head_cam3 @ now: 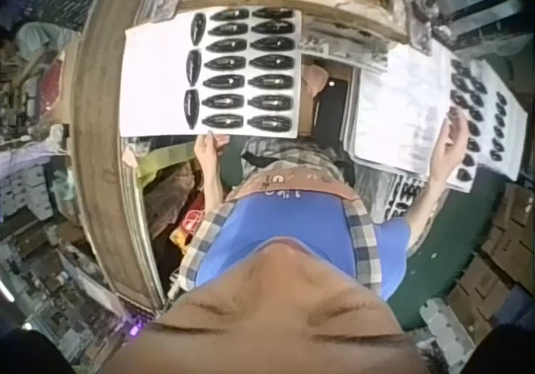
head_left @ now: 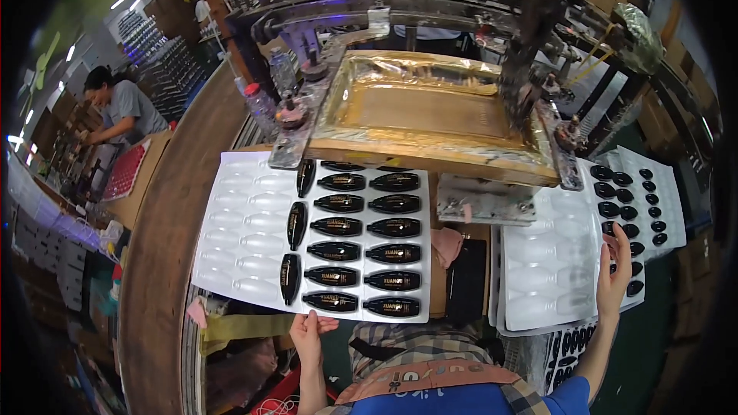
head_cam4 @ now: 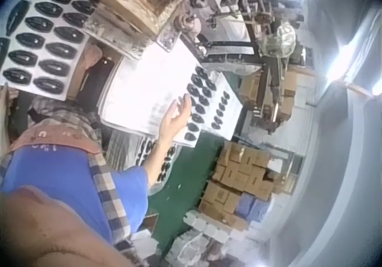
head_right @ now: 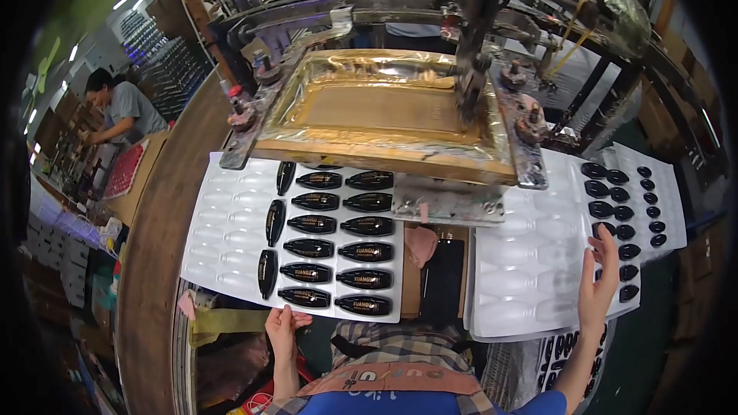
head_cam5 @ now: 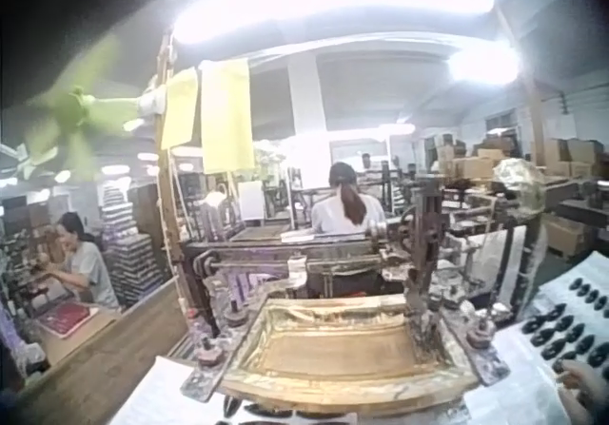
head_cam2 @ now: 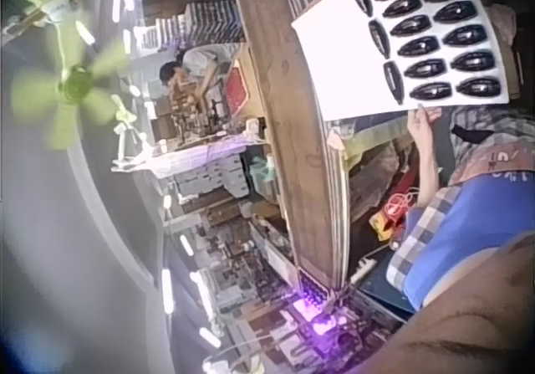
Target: Printing designs or labels onto small black plastic parts using a manual screen printing press.
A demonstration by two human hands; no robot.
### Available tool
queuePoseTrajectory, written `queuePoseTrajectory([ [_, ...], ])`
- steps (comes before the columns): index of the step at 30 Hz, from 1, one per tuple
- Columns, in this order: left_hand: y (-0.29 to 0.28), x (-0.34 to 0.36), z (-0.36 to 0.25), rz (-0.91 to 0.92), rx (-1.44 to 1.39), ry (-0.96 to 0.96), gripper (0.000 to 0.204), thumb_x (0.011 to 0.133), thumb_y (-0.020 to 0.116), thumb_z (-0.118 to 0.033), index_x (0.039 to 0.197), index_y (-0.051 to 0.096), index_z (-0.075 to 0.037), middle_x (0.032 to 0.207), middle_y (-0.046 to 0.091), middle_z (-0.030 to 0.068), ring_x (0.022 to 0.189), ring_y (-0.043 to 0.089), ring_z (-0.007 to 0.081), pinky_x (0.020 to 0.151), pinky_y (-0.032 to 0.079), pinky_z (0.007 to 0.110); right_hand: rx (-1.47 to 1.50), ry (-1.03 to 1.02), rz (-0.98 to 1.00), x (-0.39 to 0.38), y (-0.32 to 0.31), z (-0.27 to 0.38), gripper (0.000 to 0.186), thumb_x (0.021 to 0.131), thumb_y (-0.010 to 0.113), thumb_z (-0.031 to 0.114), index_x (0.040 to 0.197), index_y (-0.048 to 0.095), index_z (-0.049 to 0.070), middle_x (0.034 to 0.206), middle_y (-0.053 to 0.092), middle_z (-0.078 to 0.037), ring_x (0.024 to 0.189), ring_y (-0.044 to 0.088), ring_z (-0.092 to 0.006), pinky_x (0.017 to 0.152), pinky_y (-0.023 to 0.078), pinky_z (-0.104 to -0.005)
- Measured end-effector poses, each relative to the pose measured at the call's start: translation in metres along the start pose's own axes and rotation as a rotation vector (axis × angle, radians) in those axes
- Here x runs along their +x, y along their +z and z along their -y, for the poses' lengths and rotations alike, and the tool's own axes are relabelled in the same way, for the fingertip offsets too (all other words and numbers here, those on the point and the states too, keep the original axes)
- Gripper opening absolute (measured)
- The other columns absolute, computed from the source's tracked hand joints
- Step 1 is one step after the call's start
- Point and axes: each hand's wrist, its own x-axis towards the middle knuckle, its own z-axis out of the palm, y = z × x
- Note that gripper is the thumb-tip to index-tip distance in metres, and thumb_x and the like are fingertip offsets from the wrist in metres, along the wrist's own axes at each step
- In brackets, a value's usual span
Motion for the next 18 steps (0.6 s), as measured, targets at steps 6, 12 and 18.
queuePoseTrajectory([
  [6, -0.015, -0.001, -0.004, 0.12, 0.193, -0.179, 0.028, 0.088, 0.048, -0.018, 0.074, 0.053, 0.005, 0.065, 0.06, 0.0147, 0.052, 0.06, 0.0196, 0.045, 0.048, 0.026, -0.462, 0.117, -0.033, -0.013, -0.035, -0.054, 0.046, 0.084, 0.05, 0.017, 0.124, 0.036, 0.001, 0.128, 0.038, -0.017, 0.109, 0.044, -0.03, 0.089, 0.036, -0.0343],
  [12, 0.049, -0.004, -0.086, 0.38, 0.418, 0.013, 0.019, 0.086, 0.051, -0.012, 0.08, 0.059, 0.004, 0.067, 0.061, 0.0088, 0.056, 0.057, 0.0112, 0.052, 0.043, 0.019, -0.788, 0.442, 0.247, -0.029, -0.087, -0.121, 0.064, 0.076, 0.058, 0.042, 0.117, 0.042, -0.004, 0.116, 0.047, -0.022, 0.105, 0.048, -0.0352, 0.086, 0.039, -0.0389],
  [18, 0.214, 0.063, -0.146, 0.563, 0.619, 0.907, 0.011, 0.08, 0.053, -0.003, 0.089, 0.058, 0.001, 0.084, 0.061, 0.0122, 0.078, 0.058, 0.023, 0.069, 0.044, 0.028, -0.546, 0.42, 0.229, -0.019, -0.078, -0.099, 0.065, 0.071, 0.062, 0.038, 0.118, 0.041, -0.002, 0.111, 0.046, -0.02, 0.096, 0.051, -0.0345, 0.08, 0.041, -0.0378],
])
